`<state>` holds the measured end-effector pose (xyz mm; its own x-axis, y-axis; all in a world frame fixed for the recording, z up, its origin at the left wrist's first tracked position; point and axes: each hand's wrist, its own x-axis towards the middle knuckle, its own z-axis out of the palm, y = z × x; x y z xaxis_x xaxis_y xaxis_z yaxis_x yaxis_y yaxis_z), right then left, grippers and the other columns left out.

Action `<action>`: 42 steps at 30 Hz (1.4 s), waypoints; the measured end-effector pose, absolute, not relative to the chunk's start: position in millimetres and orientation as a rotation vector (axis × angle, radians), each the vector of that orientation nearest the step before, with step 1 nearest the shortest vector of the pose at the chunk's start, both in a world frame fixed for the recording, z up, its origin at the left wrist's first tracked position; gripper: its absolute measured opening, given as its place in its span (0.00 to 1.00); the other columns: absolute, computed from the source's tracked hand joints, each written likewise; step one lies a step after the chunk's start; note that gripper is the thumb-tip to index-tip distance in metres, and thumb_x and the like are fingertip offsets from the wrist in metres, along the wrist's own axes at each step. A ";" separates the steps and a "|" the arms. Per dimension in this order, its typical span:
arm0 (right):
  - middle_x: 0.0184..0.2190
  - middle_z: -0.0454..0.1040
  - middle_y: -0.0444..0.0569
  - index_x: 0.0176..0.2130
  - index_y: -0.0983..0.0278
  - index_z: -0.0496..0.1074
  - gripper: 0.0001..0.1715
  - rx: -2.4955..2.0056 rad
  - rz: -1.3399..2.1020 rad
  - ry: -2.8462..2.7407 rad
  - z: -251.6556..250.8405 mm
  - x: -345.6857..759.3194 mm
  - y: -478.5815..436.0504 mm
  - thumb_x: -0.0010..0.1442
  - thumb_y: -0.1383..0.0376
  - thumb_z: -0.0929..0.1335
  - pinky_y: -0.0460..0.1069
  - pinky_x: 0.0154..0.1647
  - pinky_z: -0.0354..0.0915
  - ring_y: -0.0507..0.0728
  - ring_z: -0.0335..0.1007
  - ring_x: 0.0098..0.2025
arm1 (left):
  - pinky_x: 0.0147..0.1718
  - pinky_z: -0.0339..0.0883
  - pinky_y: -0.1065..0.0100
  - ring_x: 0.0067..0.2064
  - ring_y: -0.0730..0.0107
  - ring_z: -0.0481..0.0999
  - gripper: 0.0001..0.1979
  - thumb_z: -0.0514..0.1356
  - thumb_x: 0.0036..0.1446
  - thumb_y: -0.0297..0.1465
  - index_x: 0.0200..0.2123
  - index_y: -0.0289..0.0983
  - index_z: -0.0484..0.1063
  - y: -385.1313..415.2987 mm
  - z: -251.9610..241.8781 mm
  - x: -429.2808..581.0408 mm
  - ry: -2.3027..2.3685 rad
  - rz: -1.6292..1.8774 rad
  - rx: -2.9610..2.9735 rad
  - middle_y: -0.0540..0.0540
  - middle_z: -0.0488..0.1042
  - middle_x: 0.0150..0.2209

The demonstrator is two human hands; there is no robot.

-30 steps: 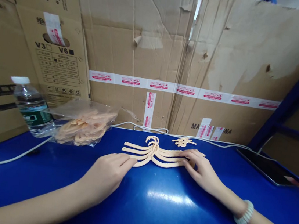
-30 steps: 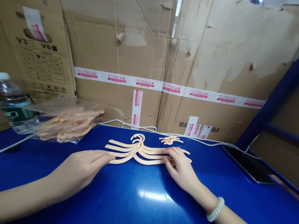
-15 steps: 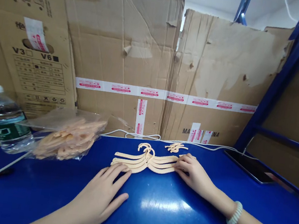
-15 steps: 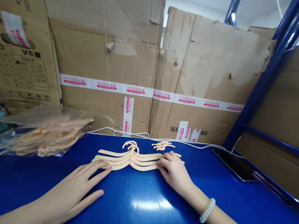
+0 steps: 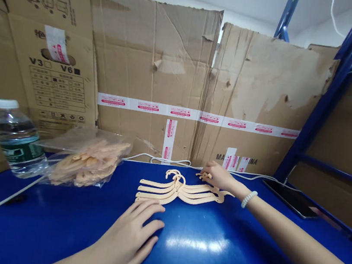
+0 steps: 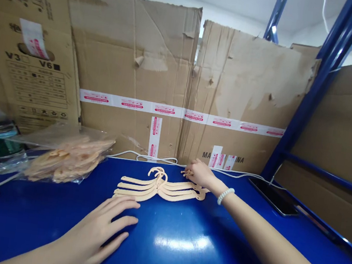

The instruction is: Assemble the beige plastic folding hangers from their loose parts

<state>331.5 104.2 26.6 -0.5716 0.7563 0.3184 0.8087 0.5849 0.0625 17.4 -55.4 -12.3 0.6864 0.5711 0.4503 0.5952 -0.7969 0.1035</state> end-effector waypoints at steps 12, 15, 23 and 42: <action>0.29 0.75 0.52 0.32 0.66 0.78 0.08 -1.152 -0.046 -2.231 49.9 335.8 91.9 0.59 0.65 0.69 0.53 0.39 0.64 0.59 0.68 0.35 | 0.53 0.64 0.51 0.55 0.53 0.68 0.18 0.52 0.59 0.22 0.51 0.41 0.67 -57.0 -8.3 19.5 -1.013 -0.912 -2.890 0.40 0.70 0.53; 0.29 0.77 0.52 0.36 0.67 0.77 0.17 -1.131 0.121 -2.038 64.6 335.6 72.9 0.62 0.56 0.66 0.51 0.30 0.67 0.57 0.70 0.29 | 0.52 0.66 0.57 0.52 0.57 0.71 0.18 0.54 0.59 0.24 0.52 0.42 0.67 -64.3 0.2 24.5 -1.117 -1.046 -3.020 0.42 0.72 0.51; 0.25 0.76 0.45 0.33 0.63 0.72 0.16 -0.807 1.115 -1.675 23.0 260.6 -30.6 0.54 0.55 0.75 0.48 0.30 0.73 0.54 0.75 0.26 | 0.41 0.71 0.63 0.41 0.63 0.77 0.16 0.59 0.58 0.38 0.48 0.39 0.69 -80.9 -4.6 44.9 -1.855 -1.520 -3.470 0.42 0.74 0.45; 0.38 0.76 0.53 0.39 0.61 0.73 0.05 -0.895 0.074 -2.406 -3.1 318.9 19.7 0.65 0.65 0.66 0.56 0.42 0.69 0.61 0.71 0.41 | 0.22 0.68 0.73 0.24 0.73 0.72 0.08 0.61 0.48 0.31 0.24 0.35 0.65 -32.3 5.4 9.4 -2.253 -2.644 -2.428 0.49 0.74 0.25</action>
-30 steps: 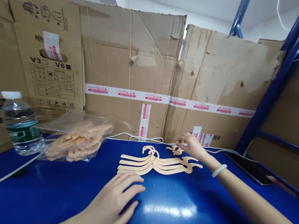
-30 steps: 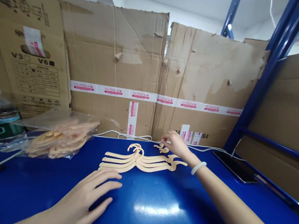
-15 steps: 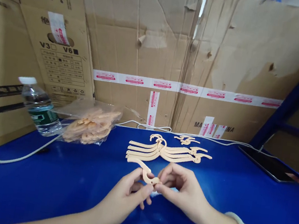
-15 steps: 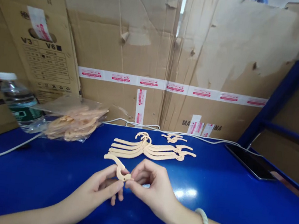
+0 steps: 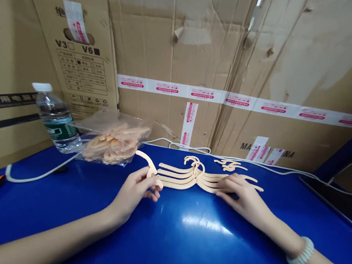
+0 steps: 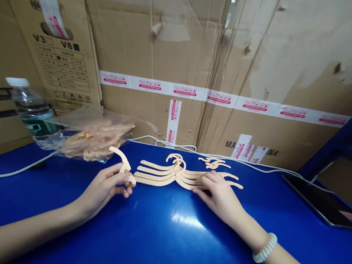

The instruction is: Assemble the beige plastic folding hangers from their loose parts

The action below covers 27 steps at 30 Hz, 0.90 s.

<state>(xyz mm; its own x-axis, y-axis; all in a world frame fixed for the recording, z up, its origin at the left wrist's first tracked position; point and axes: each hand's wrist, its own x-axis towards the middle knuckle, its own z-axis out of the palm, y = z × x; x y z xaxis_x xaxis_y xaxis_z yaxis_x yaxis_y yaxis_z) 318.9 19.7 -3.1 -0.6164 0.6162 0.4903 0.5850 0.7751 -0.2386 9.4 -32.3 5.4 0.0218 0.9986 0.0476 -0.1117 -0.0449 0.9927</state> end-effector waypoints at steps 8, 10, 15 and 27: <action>0.33 0.75 0.52 0.34 0.62 0.72 0.09 -0.956 0.117 -2.328 -15.3 310.1 34.5 0.65 0.63 0.65 0.55 0.38 0.69 0.60 0.72 0.37 | 0.16 0.61 0.76 0.19 0.74 0.70 0.09 0.61 0.47 0.33 0.25 0.37 0.62 -29.3 2.7 6.6 1.112 1.307 1.105 0.53 0.71 0.21; 0.33 0.74 0.52 0.33 0.62 0.72 0.10 -0.973 0.123 -2.307 -14.8 309.6 36.9 0.65 0.62 0.65 0.55 0.37 0.69 0.61 0.72 0.37 | 0.15 0.60 0.77 0.19 0.75 0.69 0.10 0.62 0.46 0.33 0.26 0.37 0.62 -27.3 4.2 6.2 1.111 1.314 1.080 0.53 0.71 0.20; 0.32 0.74 0.50 0.32 0.61 0.69 0.11 -0.997 0.196 -2.261 -10.8 314.0 28.6 0.65 0.59 0.66 0.53 0.36 0.68 0.59 0.71 0.34 | 0.13 0.54 0.79 0.16 0.78 0.65 0.10 0.61 0.42 0.31 0.25 0.37 0.60 -25.2 8.2 5.2 1.102 1.326 1.019 0.55 0.69 0.18; 0.36 0.78 0.51 0.40 0.60 0.76 0.14 -0.990 0.418 -2.183 17.4 324.0 9.3 0.62 0.53 0.68 0.51 0.37 0.71 0.60 0.75 0.37 | 0.22 0.59 0.77 0.24 0.79 0.66 0.15 0.70 0.50 0.35 0.31 0.35 0.68 -25.7 3.6 7.4 0.906 1.276 1.046 0.53 0.68 0.24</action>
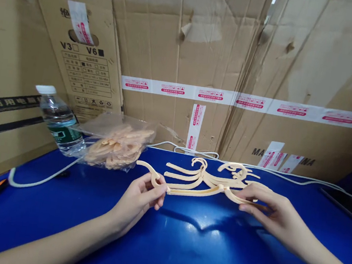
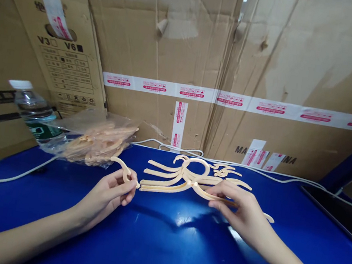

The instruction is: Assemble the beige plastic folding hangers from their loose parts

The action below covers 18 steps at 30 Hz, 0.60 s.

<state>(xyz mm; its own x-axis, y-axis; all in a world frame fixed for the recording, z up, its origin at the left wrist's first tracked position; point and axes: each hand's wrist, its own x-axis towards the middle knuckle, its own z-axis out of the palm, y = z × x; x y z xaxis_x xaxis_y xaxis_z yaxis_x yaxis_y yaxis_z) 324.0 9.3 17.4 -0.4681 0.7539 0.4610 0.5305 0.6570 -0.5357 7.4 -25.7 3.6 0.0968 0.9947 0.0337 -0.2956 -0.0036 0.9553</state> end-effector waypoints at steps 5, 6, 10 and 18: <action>0.35 0.78 0.50 0.37 0.59 0.77 0.13 -0.966 0.371 -2.195 25.8 331.6 7.4 0.62 0.53 0.69 0.50 0.38 0.70 0.60 0.75 0.38 | 0.26 0.60 0.77 0.26 0.79 0.65 0.16 0.71 0.50 0.35 0.31 0.34 0.68 -26.0 2.0 8.0 0.778 1.210 0.948 0.52 0.67 0.24; 0.35 0.79 0.51 0.38 0.59 0.77 0.13 -0.970 0.367 -2.197 26.2 332.5 6.8 0.62 0.54 0.69 0.49 0.37 0.70 0.59 0.75 0.38 | 0.29 0.62 0.77 0.29 0.78 0.67 0.15 0.71 0.51 0.35 0.30 0.34 0.68 -27.1 2.5 7.9 0.756 1.191 0.915 0.51 0.68 0.25; 0.35 0.78 0.51 0.38 0.58 0.77 0.10 -0.981 0.326 -2.214 23.6 335.6 6.5 0.62 0.56 0.69 0.47 0.35 0.70 0.59 0.74 0.39 | 0.38 0.68 0.68 0.39 0.69 0.72 0.12 0.70 0.51 0.31 0.29 0.34 0.69 -31.5 5.8 7.7 0.681 1.113 0.802 0.47 0.71 0.37; 0.33 0.76 0.48 0.39 0.57 0.76 0.05 -0.854 0.276 -2.234 18.6 335.7 9.9 0.62 0.61 0.70 0.50 0.41 0.69 0.60 0.72 0.40 | 0.30 0.67 0.76 0.30 0.74 0.72 0.11 0.73 0.46 0.29 0.27 0.33 0.73 -33.8 7.5 10.0 0.696 1.086 0.758 0.46 0.73 0.30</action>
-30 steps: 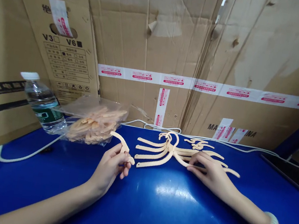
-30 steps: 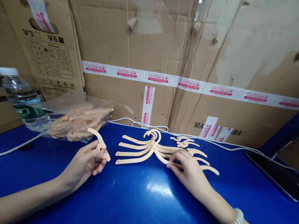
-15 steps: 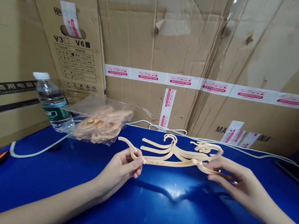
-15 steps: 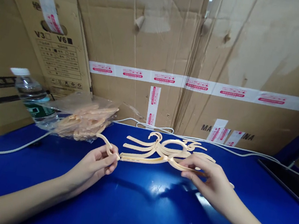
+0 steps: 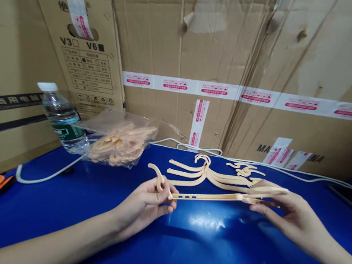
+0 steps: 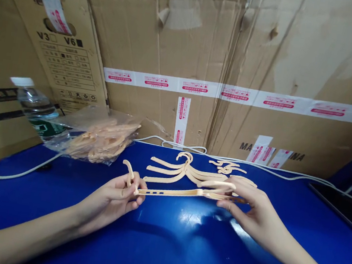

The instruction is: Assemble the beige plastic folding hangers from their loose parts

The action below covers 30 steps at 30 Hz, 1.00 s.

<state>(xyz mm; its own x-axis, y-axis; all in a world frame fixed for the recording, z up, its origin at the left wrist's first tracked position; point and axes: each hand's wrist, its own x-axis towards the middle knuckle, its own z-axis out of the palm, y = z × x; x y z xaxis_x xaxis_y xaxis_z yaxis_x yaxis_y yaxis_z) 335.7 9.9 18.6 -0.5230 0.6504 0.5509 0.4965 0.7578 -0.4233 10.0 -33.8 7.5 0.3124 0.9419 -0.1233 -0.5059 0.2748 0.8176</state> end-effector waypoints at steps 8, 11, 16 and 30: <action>0.35 0.76 0.46 0.40 0.57 0.73 0.03 -0.762 0.299 -2.269 18.9 329.3 5.5 0.64 0.64 0.68 0.49 0.38 0.68 0.58 0.73 0.40 | 0.28 0.68 0.79 0.26 0.78 0.71 0.16 0.77 0.37 0.30 0.24 0.31 0.73 -36.5 12.1 9.5 0.840 1.126 0.714 0.49 0.72 0.25; 0.35 0.76 0.45 0.41 0.55 0.73 0.04 -0.768 0.181 -2.273 16.0 330.8 4.6 0.64 0.64 0.68 0.47 0.35 0.69 0.59 0.74 0.41 | 0.28 0.69 0.77 0.26 0.77 0.71 0.17 0.77 0.37 0.30 0.23 0.31 0.71 -36.4 11.7 10.0 0.858 1.129 0.695 0.49 0.73 0.25; 0.37 0.78 0.46 0.43 0.54 0.74 0.07 -0.785 0.106 -2.281 17.5 331.9 2.7 0.63 0.64 0.68 0.48 0.40 0.70 0.59 0.75 0.42 | 0.27 0.69 0.76 0.26 0.76 0.71 0.17 0.76 0.40 0.31 0.24 0.32 0.70 -36.9 10.5 9.9 0.856 1.093 0.712 0.48 0.73 0.24; 0.31 0.74 0.48 0.36 0.60 0.73 0.09 -0.971 0.460 -2.234 23.0 309.8 -16.5 0.66 0.60 0.65 0.47 0.28 0.67 0.56 0.71 0.31 | 0.24 0.67 0.79 0.24 0.78 0.71 0.18 0.75 0.39 0.29 0.22 0.33 0.67 -37.8 4.0 13.7 0.954 1.373 0.781 0.52 0.72 0.23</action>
<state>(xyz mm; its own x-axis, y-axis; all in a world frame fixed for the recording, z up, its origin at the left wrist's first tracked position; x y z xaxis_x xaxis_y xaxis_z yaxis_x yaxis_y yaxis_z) 309.8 -16.5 23.0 -0.5139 0.7457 0.4241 0.5172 0.6638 -0.5403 13.7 -37.8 4.0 -0.0439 0.9943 -0.0974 -0.4381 0.0684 0.8963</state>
